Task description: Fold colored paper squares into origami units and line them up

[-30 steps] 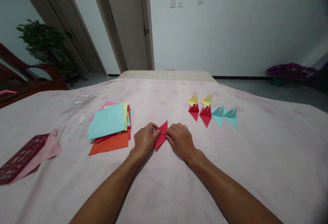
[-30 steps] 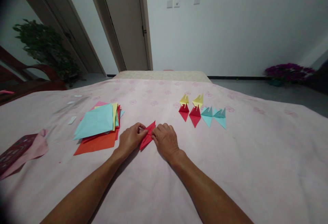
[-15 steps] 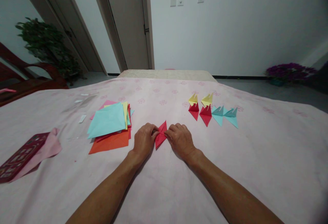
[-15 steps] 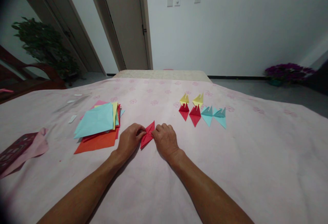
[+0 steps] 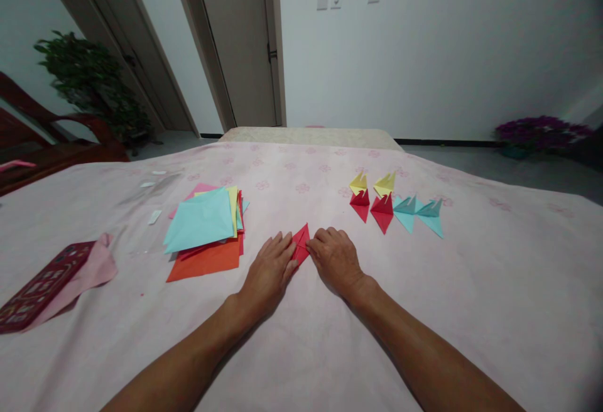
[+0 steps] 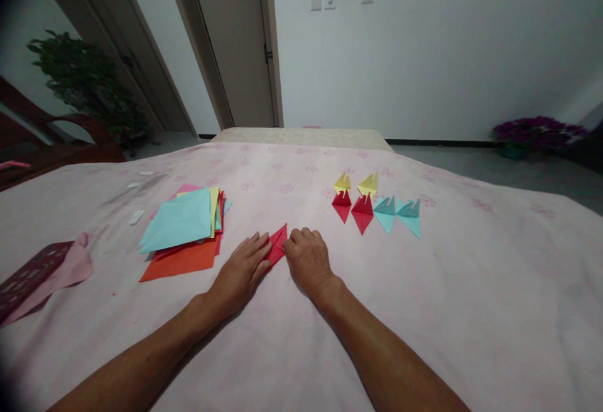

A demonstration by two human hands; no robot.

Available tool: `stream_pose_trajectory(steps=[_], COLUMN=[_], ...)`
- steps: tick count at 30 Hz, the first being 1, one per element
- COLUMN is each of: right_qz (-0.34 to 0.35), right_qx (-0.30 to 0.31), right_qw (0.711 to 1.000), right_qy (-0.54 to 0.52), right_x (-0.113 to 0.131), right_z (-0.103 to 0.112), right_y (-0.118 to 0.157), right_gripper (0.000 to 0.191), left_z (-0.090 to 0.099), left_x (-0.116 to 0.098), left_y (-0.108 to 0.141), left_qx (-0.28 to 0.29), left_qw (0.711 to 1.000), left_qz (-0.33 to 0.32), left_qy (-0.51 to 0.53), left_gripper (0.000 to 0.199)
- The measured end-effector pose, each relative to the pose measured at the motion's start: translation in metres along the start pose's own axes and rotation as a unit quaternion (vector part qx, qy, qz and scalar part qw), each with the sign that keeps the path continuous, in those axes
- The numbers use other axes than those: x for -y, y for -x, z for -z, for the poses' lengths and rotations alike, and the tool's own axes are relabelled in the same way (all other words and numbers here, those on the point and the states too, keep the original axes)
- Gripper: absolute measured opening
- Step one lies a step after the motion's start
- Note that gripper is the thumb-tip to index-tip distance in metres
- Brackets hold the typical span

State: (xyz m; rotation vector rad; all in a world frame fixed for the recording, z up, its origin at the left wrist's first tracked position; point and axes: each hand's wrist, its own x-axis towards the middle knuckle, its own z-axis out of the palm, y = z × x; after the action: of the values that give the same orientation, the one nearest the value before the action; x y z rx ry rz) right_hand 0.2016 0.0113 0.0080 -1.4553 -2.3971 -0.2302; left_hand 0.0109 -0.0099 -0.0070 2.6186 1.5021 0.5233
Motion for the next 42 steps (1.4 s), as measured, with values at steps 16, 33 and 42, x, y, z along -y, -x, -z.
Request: stream_pose_trajectory(steps=[16, 33, 42], right_qz=[-0.184, -0.18, -0.157], right_qx=[0.024, 0.01, 0.021], right_qw=[0.958, 0.964, 0.98], right_qy=[-0.219, -0.194, -0.121], right_x=[-0.009, -0.001, 0.001], right_z=[-0.004, -0.017, -0.022], right_y=[-0.016, -0.034, -0.032], right_gripper=[0.023, 0.026, 0.02], left_z=[-0.008, -0.002, 0.006], left_x=[-0.015, -0.015, -0.019], left_y=[0.015, 0.012, 0.007], left_qx=[-0.007, -0.003, -0.009], left_qw=[0.994, 0.997, 0.998], left_qz=[-0.073, -0.065, -0.063], left_qy=[-0.077, -0.04, -0.021], left_gripper=[0.045, 0.038, 0.029])
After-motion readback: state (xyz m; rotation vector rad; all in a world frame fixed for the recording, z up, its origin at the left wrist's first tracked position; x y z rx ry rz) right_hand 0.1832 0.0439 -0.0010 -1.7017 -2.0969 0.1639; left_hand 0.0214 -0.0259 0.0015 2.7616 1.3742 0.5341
